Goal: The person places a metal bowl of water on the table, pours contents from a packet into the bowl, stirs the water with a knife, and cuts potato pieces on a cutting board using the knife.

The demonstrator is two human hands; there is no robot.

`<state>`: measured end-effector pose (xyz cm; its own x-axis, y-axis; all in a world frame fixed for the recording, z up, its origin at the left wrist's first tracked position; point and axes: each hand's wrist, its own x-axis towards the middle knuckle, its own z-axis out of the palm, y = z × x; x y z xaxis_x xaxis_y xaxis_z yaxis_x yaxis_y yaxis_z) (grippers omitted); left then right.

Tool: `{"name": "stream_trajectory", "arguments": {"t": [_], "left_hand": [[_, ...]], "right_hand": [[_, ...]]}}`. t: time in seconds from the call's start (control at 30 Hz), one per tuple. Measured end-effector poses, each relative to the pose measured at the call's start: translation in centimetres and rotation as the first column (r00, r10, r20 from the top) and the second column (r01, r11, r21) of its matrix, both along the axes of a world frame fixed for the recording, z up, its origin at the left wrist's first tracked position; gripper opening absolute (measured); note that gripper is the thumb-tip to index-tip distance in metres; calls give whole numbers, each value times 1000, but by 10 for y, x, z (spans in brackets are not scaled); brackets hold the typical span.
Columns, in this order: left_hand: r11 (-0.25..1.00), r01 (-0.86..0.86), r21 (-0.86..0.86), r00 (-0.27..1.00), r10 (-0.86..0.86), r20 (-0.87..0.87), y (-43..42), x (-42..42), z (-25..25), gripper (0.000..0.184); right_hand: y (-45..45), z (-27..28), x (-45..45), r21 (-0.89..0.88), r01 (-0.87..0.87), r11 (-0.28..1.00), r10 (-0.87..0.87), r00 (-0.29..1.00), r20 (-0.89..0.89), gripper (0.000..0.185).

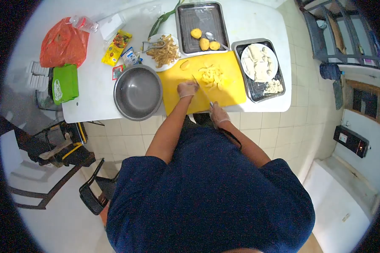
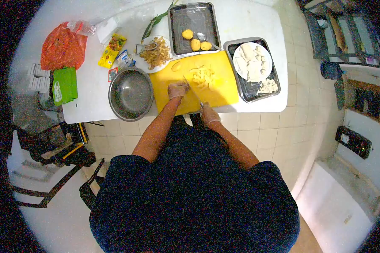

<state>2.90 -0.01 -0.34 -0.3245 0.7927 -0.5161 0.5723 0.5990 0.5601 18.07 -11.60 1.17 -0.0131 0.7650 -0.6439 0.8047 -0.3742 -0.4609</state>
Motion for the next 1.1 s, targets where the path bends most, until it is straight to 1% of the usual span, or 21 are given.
{"name": "stream_trajectory", "arguments": {"t": [0.07, 0.13, 0.2, 0.23, 0.27, 0.33, 0.37, 0.43, 0.5, 0.53, 0.57, 0.63, 0.67, 0.73, 0.77, 0.87, 0.97, 1.07, 1.1], "left_hand": [[999, 15, 50, 997, -19, 80, -5, -2, -9, 17], [996, 27, 84, 994, -36, 101, -6, -2, -17, 17], [993, 39, 114, 997, -47, 68, -7, -4, -23, 17], [990, 27, 135, 996, -38, 78, -7, -3, -26, 16], [988, 11, 155, 995, -26, 97, -9, -3, -29, 16], [975, -154, 159, 938, 94, 333, -10, -3, -47, 14], [961, -236, 144, 883, 151, 445, -13, -4, -55, 13], [982, -129, 135, 931, 74, 358, -12, -5, -50, 13], [985, -2, 172, 977, -35, 211, -9, -6, -53, 13], [977, 78, 200, 990, -100, 102, -9, -7, -58, 13], [961, 164, 221, 986, -166, -12, -10, -10, -62, 13], [979, 90, 185, 996, -88, -21, -7, -7, -49, 13], [985, 54, 164, 998, -50, -23, -7, -4, -41, 13], [991, -65, 118, 984, 44, 171, -11, -7, -54, 12], [989, -123, 87, 960, 96, 264, -12, -8, -63, 12], [985, -136, 106, 956, 103, 275, -12, -10, -89, 12], [982, -163, 96, 930, 120, 348, -14, -7, -51, 14], [991, -70, 112, 993, 58, 108, -11, -5, -69, 16], [991, -95, 91, 987, 82, 137, -11, -4, -66, 15]], "right_hand": [[2, -5, -2, 5, 0, 1000, 0, 1000, -18, 29], [1, -5, 1, -10, 3, 1000, -3, 1000, -24, 28], [-1, 8, 6, 27, -128, 991, 128, 992, 4, 28], [4, 15, 8, 54, -195, 979, 194, 981, 22, 28], [3, 15, 11, 60, -196, 979, 195, 981, 14, 29], [-6, 16, 23, 60, -202, 978, 203, 979, -6, 30], [-7, 14, 27, -12, -154, 988, 154, 988, 13, 31], [-5, 16, 31, -151, -41, 988, 52, 996, 67, 33], [0, 21, 30, -80, -54, 995, 58, 997, 53, 35], [1, 24, 27, -48, -64, 997, 66, 997, 43, 36], [3, 25, 23, -72, -35, 997, 39, 998, 47, 36], [12, 24, 18, -110, 30, 993, -24, 998, 60, 37], [12, 24, 17, -90, 19, 996, -17, 1000, 25, 38], [12, 25, 17, -53, -4, 999, 2, 999, -43, 39], [12, 25, 16, -56, -7, 998, 5, 1000, -28, 39], [15, 29, 12, -61, -15, 998, 14, 1000, -11, 39], [14, 31, 14, -62, -21, 998, 20, 999, -25, 39], [18, 39, 17, -68, -44, 997, 43, 999, -21, 39], [20, 42, 16, -71, -48, 996, 47, 999, -15, 39]]}}
